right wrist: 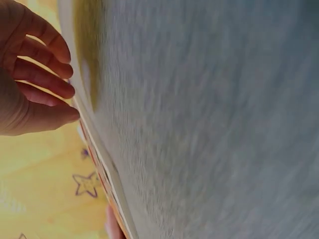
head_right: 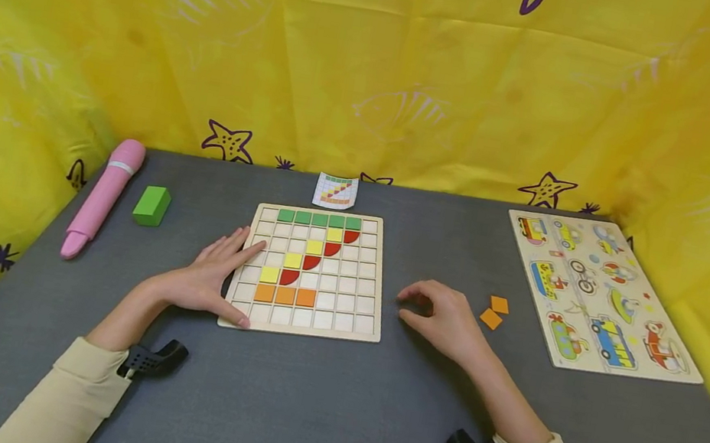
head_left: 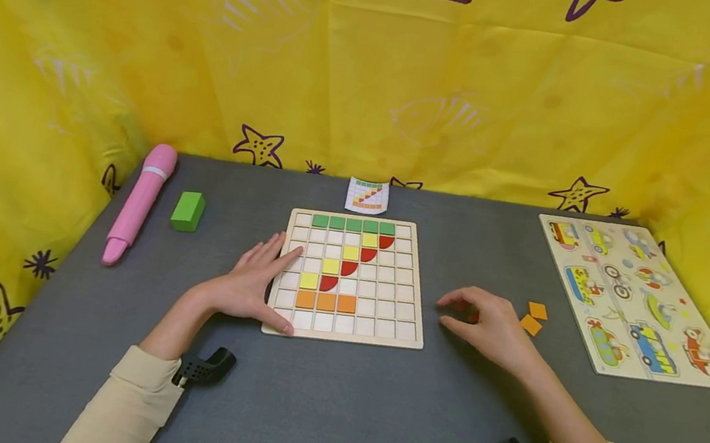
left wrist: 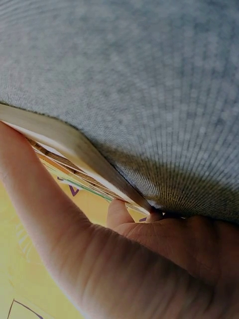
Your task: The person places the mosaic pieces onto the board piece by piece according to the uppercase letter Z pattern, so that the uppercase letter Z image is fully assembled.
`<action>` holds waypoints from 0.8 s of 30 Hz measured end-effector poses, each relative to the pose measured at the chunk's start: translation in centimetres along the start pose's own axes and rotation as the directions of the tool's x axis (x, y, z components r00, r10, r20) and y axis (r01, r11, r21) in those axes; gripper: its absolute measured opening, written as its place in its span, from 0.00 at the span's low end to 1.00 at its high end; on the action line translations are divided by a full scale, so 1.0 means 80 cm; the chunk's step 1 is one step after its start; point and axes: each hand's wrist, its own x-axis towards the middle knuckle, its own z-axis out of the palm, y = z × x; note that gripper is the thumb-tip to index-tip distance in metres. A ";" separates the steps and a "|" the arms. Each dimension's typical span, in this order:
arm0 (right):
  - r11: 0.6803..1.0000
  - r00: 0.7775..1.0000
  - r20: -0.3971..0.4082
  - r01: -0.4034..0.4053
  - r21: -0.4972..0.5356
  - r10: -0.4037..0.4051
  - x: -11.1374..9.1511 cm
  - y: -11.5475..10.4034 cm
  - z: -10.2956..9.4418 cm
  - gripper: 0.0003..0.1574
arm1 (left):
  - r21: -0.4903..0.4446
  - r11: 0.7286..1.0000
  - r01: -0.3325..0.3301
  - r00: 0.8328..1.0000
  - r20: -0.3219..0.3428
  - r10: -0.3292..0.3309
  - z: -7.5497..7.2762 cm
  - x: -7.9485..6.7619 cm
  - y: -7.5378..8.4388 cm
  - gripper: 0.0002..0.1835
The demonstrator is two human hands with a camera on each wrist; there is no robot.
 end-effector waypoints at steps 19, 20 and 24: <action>0.992 0.989 -0.131 -0.080 -0.102 0.066 -0.054 0.055 -0.055 0.15 | -0.002 1.000 0.004 1.000 0.004 -0.004 0.000 0.000 -0.002 0.70; 0.991 0.988 -0.135 -0.089 -0.103 0.075 -0.055 0.058 -0.057 0.15 | 0.000 1.000 0.004 1.000 0.004 -0.004 0.000 0.000 -0.002 0.70; 0.988 0.985 -0.148 -0.107 -0.109 0.090 -0.061 0.067 -0.064 0.15 | -0.002 1.000 0.004 1.000 0.005 -0.004 0.001 0.000 -0.002 0.70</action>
